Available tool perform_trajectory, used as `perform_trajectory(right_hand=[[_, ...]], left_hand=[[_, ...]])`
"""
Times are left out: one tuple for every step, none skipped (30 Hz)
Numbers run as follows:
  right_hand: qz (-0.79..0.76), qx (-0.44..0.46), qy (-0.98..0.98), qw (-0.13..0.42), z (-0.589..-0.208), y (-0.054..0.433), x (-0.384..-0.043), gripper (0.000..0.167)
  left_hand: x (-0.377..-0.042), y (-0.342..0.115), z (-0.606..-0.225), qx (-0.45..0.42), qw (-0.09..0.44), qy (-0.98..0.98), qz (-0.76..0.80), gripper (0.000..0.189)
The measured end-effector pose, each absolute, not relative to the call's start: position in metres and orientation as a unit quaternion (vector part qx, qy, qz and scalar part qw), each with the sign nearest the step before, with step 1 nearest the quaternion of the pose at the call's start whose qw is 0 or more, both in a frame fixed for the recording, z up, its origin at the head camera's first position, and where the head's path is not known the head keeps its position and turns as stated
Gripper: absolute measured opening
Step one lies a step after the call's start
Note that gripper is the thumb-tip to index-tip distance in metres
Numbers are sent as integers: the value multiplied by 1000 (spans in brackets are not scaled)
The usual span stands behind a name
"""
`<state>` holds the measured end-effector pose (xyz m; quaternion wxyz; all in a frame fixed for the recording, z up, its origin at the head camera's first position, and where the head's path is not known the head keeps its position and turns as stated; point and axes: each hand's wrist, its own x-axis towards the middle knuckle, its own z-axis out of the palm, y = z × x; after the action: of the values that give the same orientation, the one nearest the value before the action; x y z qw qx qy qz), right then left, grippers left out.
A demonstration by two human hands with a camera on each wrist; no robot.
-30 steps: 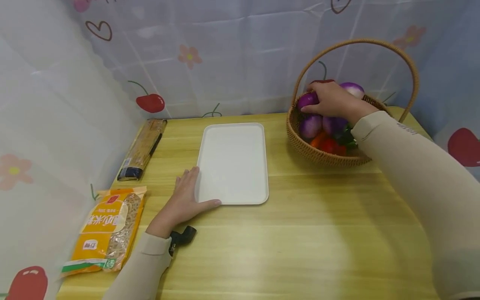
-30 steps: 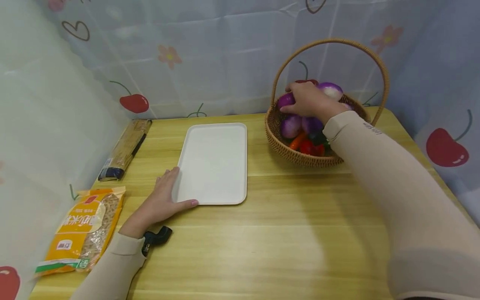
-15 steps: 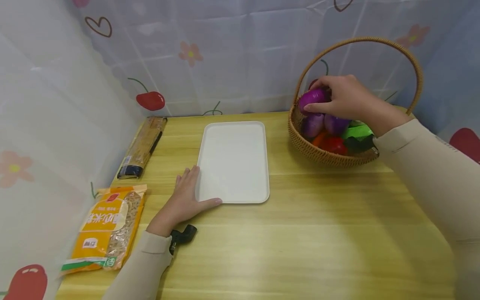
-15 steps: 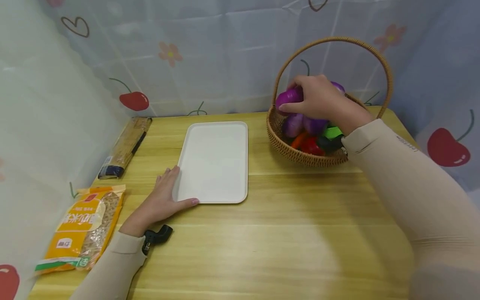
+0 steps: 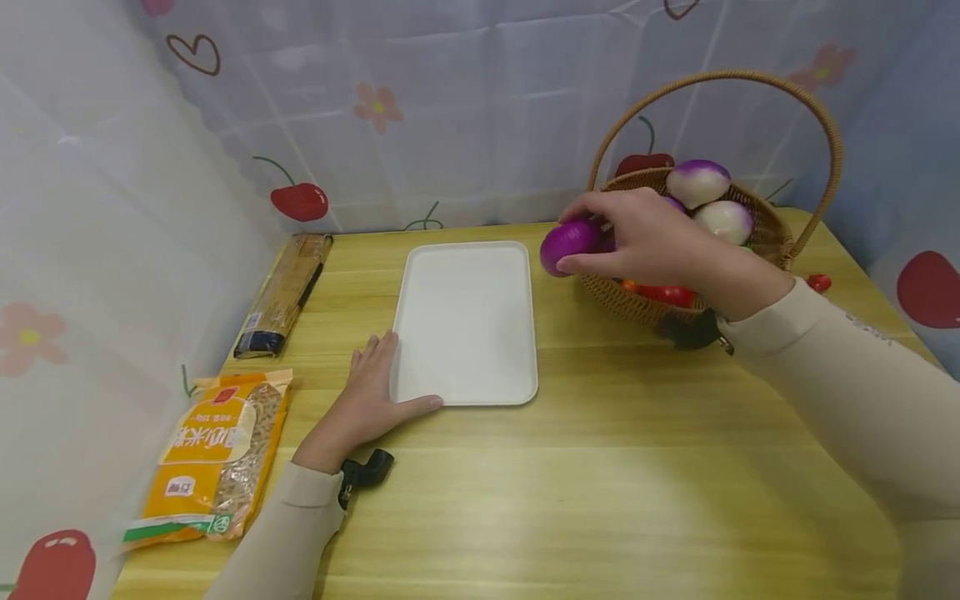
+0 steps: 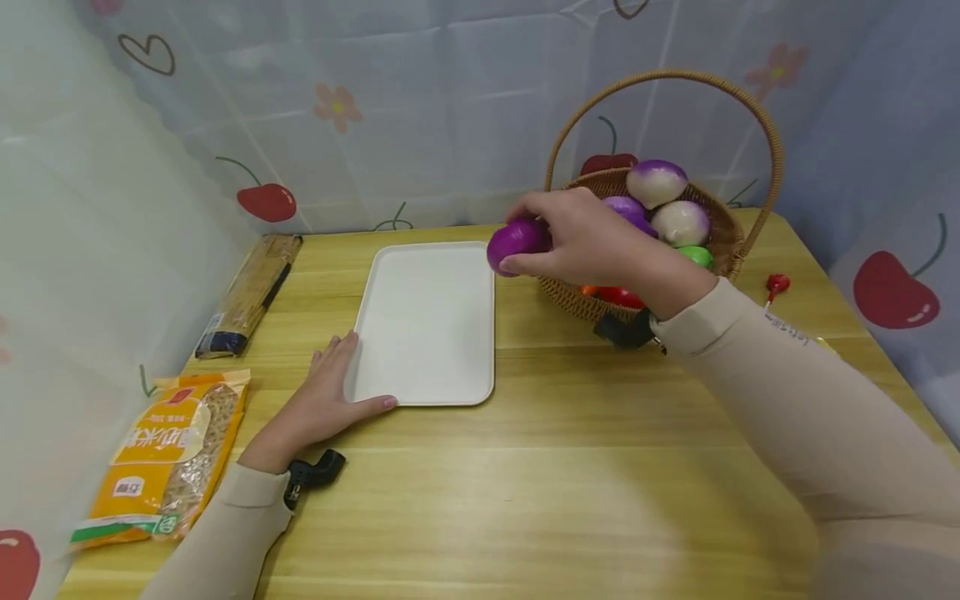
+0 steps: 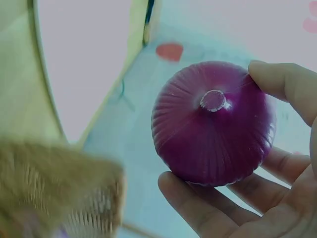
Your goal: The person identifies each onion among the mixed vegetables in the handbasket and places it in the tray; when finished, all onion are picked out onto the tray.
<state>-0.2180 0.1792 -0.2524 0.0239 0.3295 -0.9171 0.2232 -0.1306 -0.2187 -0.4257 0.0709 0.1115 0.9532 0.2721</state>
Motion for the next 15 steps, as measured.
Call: perform_trajectory(right_hand=[[229,340,-912,21,-256,174,-216,52],[239,350,-906,14,-260,169,-214,51],[248,358,-900,5,-264,163,-212,51],[257,366,-894,-3,-268,158,-210,50],[266,373,-889,-12,-272,153,-207,50],[271,379,-884,-21,-277,149,-205,50],[276,386,-880,-29,-282,144,-203,50],[279,391,-876,-39,-287,140,-201,50],[281,394,-874,-50,-293,135,-199,50],[281,401,-870,-58,-298,131,-198,50],[283,407,-866,-67,-305,128,-197,49],[280,412,-864,-74,-311,124,-197,48],[277,415,-863,-81,-316,121,-196,48],[275,418,-861,-88,-322,119,-195,47],[275,422,-859,-94,-327,116,-195,46]], left_hand=[[-131,-219,-426,111,71,953,272,137],[-131,-219,-426,111,71,953,271,137],[-131,-219,-426,112,71,954,271,137],[-131,-219,-426,112,71,954,270,137],[-131,-219,-426,111,71,954,270,137],[-131,-219,-426,111,71,954,269,137],[-131,-219,-426,111,71,954,268,137],[-131,-219,-426,111,72,954,268,137],[-131,-219,-426,110,73,954,268,137],[-131,-219,-426,110,73,954,269,137],[-131,-219,-426,110,74,954,269,138],[-131,-219,-426,112,74,954,269,138],[-132,-219,-426,112,73,954,269,138],[-132,-219,-426,113,73,954,268,138],[-132,-219,-425,113,71,954,269,138]])
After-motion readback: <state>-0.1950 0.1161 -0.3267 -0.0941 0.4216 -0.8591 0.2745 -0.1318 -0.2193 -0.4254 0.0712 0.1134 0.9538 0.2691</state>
